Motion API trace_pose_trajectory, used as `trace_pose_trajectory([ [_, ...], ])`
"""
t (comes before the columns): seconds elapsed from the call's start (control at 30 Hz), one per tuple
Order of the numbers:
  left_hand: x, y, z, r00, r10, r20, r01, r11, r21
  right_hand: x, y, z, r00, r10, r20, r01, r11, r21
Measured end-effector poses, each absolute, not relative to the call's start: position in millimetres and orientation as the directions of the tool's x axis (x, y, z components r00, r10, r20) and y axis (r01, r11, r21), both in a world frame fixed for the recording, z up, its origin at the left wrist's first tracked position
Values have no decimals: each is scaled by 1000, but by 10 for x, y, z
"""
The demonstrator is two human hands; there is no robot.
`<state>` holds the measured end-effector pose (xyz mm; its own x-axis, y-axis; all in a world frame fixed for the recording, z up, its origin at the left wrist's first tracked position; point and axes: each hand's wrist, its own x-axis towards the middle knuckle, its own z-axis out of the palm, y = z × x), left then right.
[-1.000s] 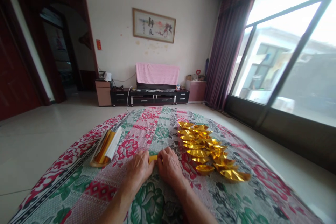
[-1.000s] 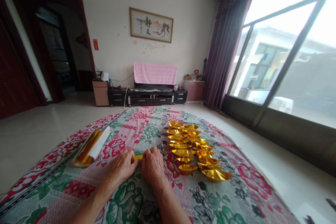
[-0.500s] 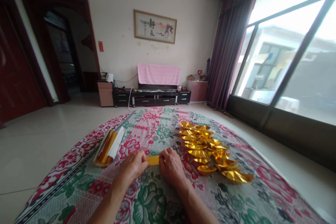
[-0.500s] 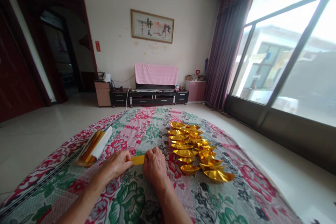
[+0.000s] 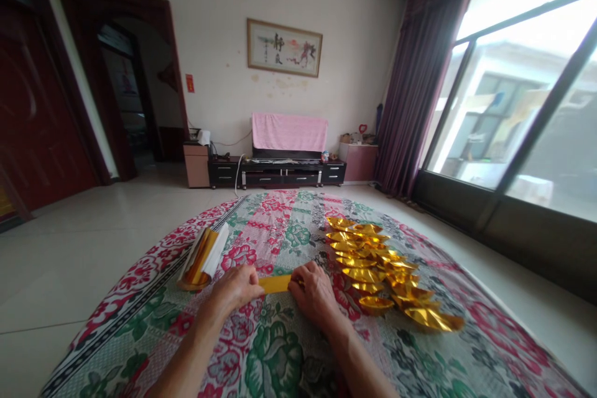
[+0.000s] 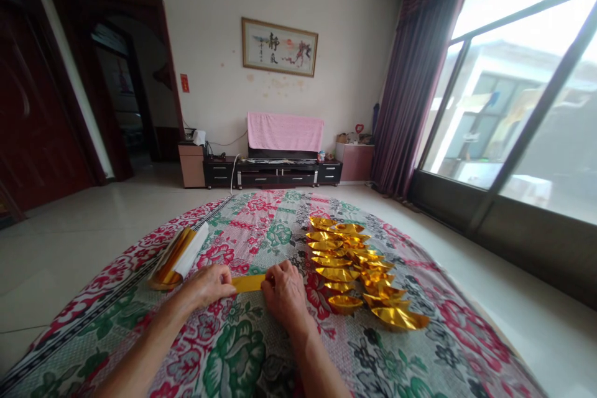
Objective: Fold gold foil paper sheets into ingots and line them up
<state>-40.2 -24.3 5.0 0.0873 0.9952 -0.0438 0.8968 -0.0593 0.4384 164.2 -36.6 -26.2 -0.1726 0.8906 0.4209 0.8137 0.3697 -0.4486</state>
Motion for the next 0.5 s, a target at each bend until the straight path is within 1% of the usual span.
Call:
trace_pose_trajectory([
  [0.23, -422, -229, 34, 111, 993, -49, 889, -77, 451, 1804, -305, -211, -287, 871, 399, 721, 470, -508],
  [0.5, -478, -193, -13, 114, 990, -78, 875, -63, 481, 1838, -298, -200, -329, 861, 388, 699, 499, -512],
])
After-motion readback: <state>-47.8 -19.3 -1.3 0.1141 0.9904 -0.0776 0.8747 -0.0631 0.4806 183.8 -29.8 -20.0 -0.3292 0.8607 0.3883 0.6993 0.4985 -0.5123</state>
